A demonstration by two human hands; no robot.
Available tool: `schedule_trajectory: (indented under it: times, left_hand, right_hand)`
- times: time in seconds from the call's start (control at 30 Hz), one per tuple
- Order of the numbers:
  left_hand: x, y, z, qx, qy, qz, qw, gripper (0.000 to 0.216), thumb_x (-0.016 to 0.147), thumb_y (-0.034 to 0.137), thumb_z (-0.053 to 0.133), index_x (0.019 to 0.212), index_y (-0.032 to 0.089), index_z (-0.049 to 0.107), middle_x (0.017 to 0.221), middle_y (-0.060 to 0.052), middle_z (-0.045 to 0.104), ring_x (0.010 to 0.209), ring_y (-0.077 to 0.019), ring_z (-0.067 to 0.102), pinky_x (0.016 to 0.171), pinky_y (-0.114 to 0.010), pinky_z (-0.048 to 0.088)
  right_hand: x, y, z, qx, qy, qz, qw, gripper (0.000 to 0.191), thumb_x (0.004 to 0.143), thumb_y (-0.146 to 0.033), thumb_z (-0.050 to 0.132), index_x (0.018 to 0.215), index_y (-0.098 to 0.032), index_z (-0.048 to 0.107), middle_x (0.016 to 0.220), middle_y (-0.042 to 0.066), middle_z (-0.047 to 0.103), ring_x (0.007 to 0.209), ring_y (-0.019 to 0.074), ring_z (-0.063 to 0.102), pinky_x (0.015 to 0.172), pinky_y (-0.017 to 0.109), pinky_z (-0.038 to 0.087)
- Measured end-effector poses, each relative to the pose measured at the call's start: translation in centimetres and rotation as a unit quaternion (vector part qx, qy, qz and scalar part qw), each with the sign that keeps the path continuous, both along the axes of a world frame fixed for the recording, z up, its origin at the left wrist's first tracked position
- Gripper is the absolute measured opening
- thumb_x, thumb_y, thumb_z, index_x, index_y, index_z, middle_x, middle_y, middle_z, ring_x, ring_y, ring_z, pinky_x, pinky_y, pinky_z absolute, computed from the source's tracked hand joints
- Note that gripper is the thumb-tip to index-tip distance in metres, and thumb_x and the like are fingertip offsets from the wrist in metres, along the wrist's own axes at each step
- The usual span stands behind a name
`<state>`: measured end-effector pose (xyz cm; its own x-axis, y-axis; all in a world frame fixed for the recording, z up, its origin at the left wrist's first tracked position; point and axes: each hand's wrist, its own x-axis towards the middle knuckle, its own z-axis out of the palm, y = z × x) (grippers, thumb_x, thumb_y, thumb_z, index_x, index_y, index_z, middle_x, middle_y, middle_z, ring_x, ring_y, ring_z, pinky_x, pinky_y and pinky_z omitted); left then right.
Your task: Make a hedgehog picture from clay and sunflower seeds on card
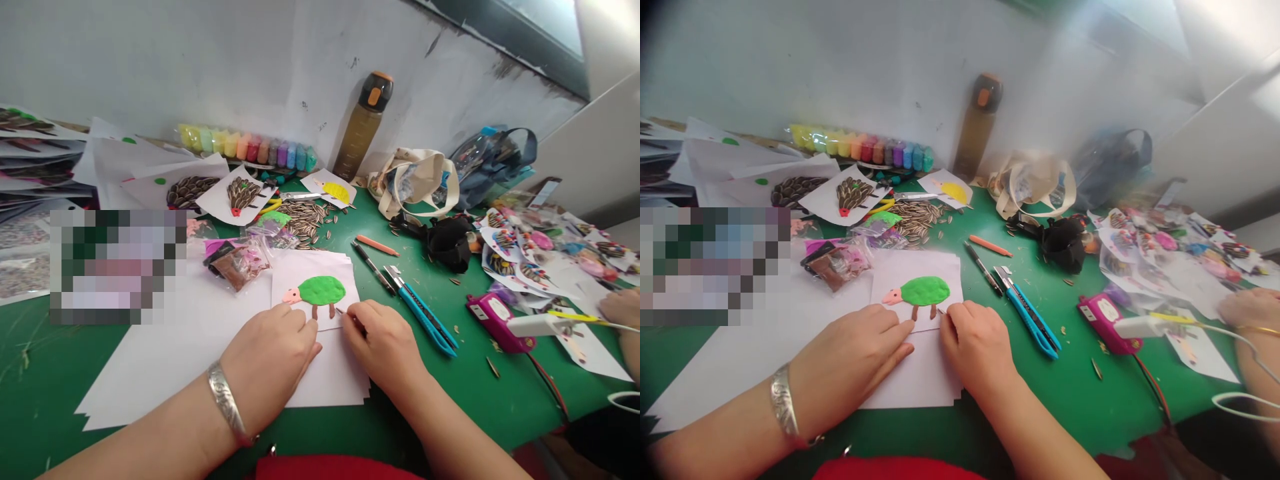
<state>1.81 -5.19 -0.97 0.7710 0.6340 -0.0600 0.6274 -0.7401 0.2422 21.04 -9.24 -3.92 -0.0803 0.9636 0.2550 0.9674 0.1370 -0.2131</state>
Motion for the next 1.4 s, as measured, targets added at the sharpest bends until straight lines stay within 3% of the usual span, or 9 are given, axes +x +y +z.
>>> schedule_trajectory:
  times: [0.23, 0.67, 0.83, 1.4]
  left_hand:
    - [0.2, 0.0, 0.3, -0.032, 0.014, -0.01, 0.999, 0.02, 0.093, 0.022, 0.044, 0.092, 0.017, 0.064, 0.087, -0.008, 0.062, 0.085, -0.0278, 0.055, 0.074, -0.045, 0.048]
    - [0.2, 0.0, 0.3, -0.042, 0.023, -0.016, 0.999, 0.02, 0.093, 0.022, 0.044, 0.094, 0.017, 0.063, 0.09, -0.008, 0.061, 0.088, -0.0284, 0.055, 0.077, -0.047, 0.049]
    - [0.3, 0.0, 0.1, -0.042, 0.019, -0.016, 0.999, 0.019, 0.093, 0.022, 0.044, 0.093, 0.017, 0.063, 0.089, -0.008, 0.061, 0.088, -0.0278, 0.055, 0.079, -0.047, 0.049]
    - [0.1, -0.1, 0.0, -0.034, 0.007, -0.015, 0.999, 0.018, 0.093, 0.022, 0.046, 0.092, 0.016, 0.063, 0.088, -0.008, 0.062, 0.087, -0.0279, 0.055, 0.078, -0.047, 0.05]
  right_hand:
    - [-0.8, 0.2, -0.3, 0.008, -0.02, 0.043, 0.999, 0.028, 0.088, -0.018, 0.046, 0.06, -0.019, 0.05, 0.059, -0.001, 0.053, 0.056, 0.0122, 0.042, 0.06, 0.028, 0.025]
    - [-0.9, 0.3, 0.1, 0.009, 0.029, 0.027, 0.999, 0.029, 0.089, -0.02, 0.044, 0.06, -0.019, 0.046, 0.057, -0.001, 0.049, 0.056, 0.0121, 0.041, 0.06, 0.028, 0.024]
    - [-1.6, 0.4, 0.1, 0.012, 0.017, 0.055, 0.998, 0.03, 0.091, -0.02, 0.042, 0.061, -0.019, 0.047, 0.058, -0.001, 0.051, 0.056, 0.0118, 0.042, 0.06, 0.028, 0.024]
    - [-1.9, 0.6, -0.4, 0.008, 0.009, 0.014, 1.0, 0.027, 0.085, -0.019, 0.044, 0.058, -0.019, 0.043, 0.053, -0.003, 0.05, 0.051, 0.0103, 0.038, 0.058, 0.028, 0.022]
